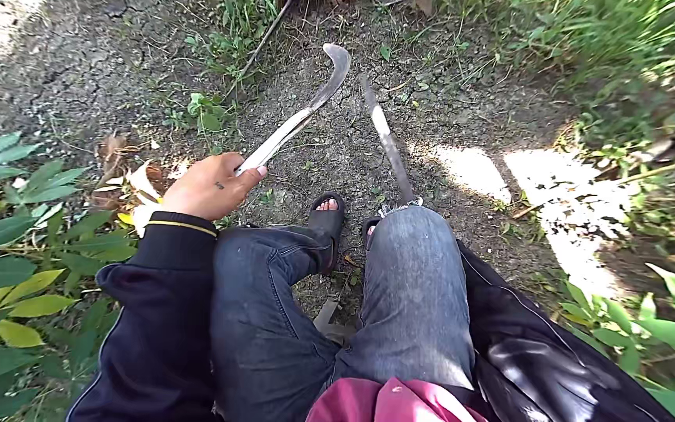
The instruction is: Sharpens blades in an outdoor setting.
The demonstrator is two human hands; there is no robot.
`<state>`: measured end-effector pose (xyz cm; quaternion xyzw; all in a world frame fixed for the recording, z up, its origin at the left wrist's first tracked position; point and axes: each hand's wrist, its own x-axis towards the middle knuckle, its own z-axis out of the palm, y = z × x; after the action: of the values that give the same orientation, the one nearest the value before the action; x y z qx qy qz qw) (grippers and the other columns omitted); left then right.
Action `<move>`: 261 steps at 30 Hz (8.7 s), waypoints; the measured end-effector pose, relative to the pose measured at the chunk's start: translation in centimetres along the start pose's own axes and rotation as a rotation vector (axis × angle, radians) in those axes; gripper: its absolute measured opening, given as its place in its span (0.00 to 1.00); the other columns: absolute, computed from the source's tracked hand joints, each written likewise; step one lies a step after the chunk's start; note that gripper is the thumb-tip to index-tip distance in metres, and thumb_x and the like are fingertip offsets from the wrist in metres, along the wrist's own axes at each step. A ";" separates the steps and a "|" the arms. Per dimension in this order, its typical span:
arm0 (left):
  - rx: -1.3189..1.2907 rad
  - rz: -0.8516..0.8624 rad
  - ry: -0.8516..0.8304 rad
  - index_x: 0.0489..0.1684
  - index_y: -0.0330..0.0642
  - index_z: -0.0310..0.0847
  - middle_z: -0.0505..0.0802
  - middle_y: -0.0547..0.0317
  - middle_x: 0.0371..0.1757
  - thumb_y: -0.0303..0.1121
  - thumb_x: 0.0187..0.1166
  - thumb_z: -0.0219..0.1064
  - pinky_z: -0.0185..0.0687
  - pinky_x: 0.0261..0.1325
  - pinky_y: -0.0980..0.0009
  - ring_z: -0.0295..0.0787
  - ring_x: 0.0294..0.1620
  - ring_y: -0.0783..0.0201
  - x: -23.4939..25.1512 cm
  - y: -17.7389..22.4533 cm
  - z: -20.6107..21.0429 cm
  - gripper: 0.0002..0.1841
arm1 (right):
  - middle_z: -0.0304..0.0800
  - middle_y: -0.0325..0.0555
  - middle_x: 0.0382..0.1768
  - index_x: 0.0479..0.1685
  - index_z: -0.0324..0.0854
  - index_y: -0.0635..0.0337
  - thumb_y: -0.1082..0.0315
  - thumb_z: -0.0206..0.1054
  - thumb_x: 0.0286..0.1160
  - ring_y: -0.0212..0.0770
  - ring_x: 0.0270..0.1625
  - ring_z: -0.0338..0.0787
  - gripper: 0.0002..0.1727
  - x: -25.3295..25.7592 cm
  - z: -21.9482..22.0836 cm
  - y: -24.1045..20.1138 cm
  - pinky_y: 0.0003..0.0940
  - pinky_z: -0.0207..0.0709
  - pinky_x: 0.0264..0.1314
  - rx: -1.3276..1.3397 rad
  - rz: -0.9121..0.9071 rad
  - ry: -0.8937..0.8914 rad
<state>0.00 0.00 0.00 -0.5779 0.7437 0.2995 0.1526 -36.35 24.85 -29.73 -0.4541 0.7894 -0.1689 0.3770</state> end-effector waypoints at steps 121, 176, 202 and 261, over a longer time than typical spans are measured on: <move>0.157 0.176 0.073 0.42 0.55 0.82 0.79 0.65 0.17 0.68 0.81 0.48 0.72 0.17 0.53 0.80 0.17 0.57 -2.0 -1.9 1.1 0.28 | 0.88 0.57 0.40 0.71 0.71 0.68 0.60 0.63 0.83 0.47 0.32 0.91 0.25 17.7 1.3 -10.6 0.48 0.88 0.42 0.056 0.472 -0.324; 0.119 0.196 0.041 0.43 0.56 0.82 0.77 0.67 0.16 0.69 0.81 0.48 0.69 0.15 0.56 0.77 0.16 0.61 -2.0 -2.2 1.3 0.29 | 0.86 0.55 0.34 0.68 0.71 0.65 0.59 0.66 0.81 0.46 0.25 0.88 0.24 20.1 0.9 -10.3 0.47 0.87 0.34 0.381 0.481 -0.017; 0.131 0.187 0.037 0.45 0.55 0.83 0.80 0.64 0.17 0.71 0.80 0.48 0.72 0.17 0.52 0.80 0.18 0.57 -1.8 -2.0 1.1 0.31 | 0.90 0.57 0.44 0.73 0.73 0.64 0.56 0.66 0.80 0.49 0.36 0.92 0.27 13.1 1.4 -7.2 0.51 0.88 0.45 0.000 0.417 -0.333; 0.124 0.122 -0.239 0.57 0.42 0.83 0.87 0.45 0.27 0.64 0.84 0.57 0.74 0.26 0.39 0.84 0.25 0.43 -0.9 -0.3 0.0 0.31 | 0.90 0.62 0.45 0.73 0.75 0.69 0.60 0.65 0.84 0.53 0.40 0.92 0.25 13.5 -3.7 0.1 0.53 0.87 0.50 0.254 0.609 0.009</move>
<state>0.51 0.60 0.45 -0.4811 0.7710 0.3287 0.2570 -43.28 13.22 -33.38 -0.1456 0.8632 -0.1475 0.4603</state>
